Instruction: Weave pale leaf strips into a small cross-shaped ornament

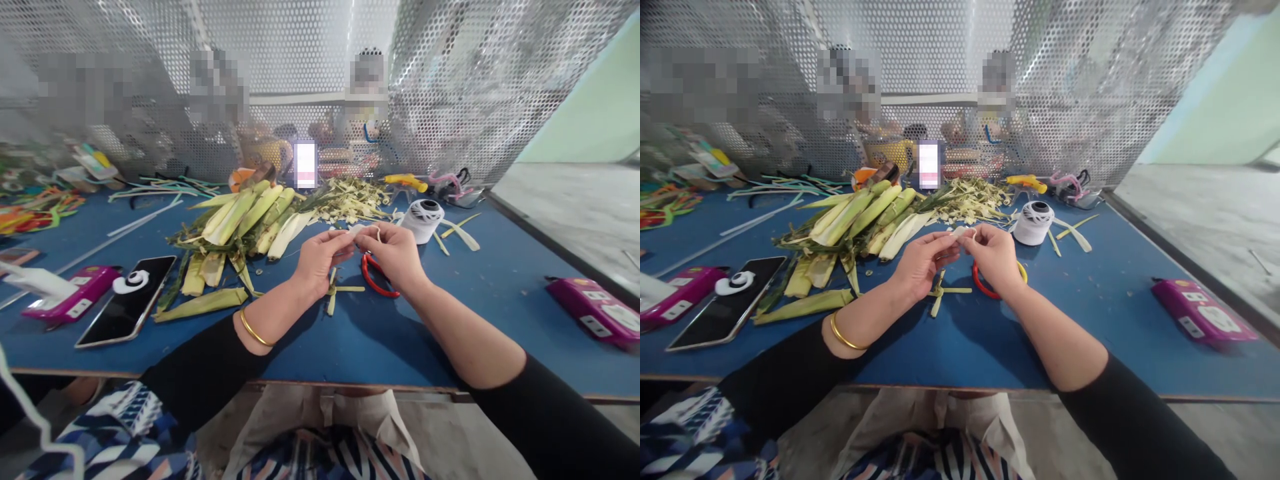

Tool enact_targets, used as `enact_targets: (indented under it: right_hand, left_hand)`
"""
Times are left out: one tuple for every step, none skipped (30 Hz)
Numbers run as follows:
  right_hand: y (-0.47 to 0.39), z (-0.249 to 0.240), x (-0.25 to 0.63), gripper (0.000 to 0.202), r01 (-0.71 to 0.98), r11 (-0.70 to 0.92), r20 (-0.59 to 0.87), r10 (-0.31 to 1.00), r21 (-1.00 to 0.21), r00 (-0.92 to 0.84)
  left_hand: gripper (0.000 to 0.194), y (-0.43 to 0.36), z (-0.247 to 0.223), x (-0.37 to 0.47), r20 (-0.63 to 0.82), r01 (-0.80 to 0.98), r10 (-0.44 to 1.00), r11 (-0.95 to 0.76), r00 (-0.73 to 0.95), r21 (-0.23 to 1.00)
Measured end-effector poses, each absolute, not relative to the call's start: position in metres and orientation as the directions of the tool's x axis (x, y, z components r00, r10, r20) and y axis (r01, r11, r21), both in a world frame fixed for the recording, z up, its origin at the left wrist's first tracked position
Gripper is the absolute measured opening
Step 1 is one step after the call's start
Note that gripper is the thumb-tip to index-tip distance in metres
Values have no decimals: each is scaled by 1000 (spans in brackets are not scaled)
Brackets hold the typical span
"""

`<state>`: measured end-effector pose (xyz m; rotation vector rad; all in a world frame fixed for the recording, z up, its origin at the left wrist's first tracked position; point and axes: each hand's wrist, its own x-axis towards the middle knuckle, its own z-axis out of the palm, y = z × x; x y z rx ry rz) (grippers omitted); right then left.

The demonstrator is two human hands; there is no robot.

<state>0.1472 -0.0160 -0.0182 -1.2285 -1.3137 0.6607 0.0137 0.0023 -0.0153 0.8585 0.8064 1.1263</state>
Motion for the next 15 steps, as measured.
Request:
enact_targets:
  right_hand:
    - [-16, -18, 148, 17, 245, 287, 338, 919, -926, 204]
    - [-16, -18, 148, 19, 220, 279, 324, 925, -935, 199]
    - [-16, -17, 148, 20, 191, 269, 305, 932, -944, 196]
    - [-15, -17, 148, 22, 161, 256, 284, 939, -953, 191]
    - [-15, -17, 148, 23, 132, 244, 266, 946, -961, 183]
    - [-15, -17, 148, 23, 109, 238, 254, 952, -965, 170]
    - [-15, -18, 148, 24, 93, 241, 253, 955, -966, 155]
    - [-15, -18, 147, 23, 88, 251, 262, 955, -964, 140]
    - [-15, -18, 147, 22, 102, 271, 283, 950, -957, 134]
    - [-16, -18, 147, 21, 138, 299, 317, 938, -944, 138]
    - [-16, -18, 147, 19, 200, 334, 365, 919, -921, 147]
    - [-17, -18, 146, 17, 287, 372, 426, 892, -883, 153]
    - [-19, -18, 146, 15, 391, 408, 494, 857, -825, 148]
    - [-20, -18, 146, 12, 500, 437, 564, 815, -748, 131]
    - [-21, -18, 146, 9, 597, 459, 630, 770, -658, 101]
  left_hand:
    - [14, 2, -15, 14, -98, -409, 969, 185, 226, 894]
    - [15, 2, -15, 14, -88, -399, 972, 171, 218, 901]
    - [15, 1, -15, 14, -82, -386, 974, 160, 211, 909]
    - [15, 1, -14, 14, -78, -370, 976, 151, 204, 917]
    - [15, 1, -14, 14, -77, -354, 977, 145, 198, 924]
    - [14, 1, -14, 14, -78, -343, 978, 142, 193, 929]
    - [14, 1, -14, 14, -81, -338, 979, 143, 189, 930]
    - [13, 1, -14, 13, -87, -342, 979, 148, 187, 928]
    - [13, 1, -14, 13, -95, -353, 979, 156, 183, 923]
    - [13, 1, -14, 13, -105, -367, 979, 164, 178, 915]
    - [14, 2, -14, 13, -115, -381, 978, 174, 173, 908]
    - [14, 2, -14, 13, -126, -392, 977, 184, 170, 901]
    - [15, 2, -14, 13, -134, -400, 976, 192, 169, 896]
    - [15, 3, -15, 13, -139, -403, 975, 199, 172, 894]
    - [15, 3, -15, 13, -143, -404, 974, 205, 177, 892]
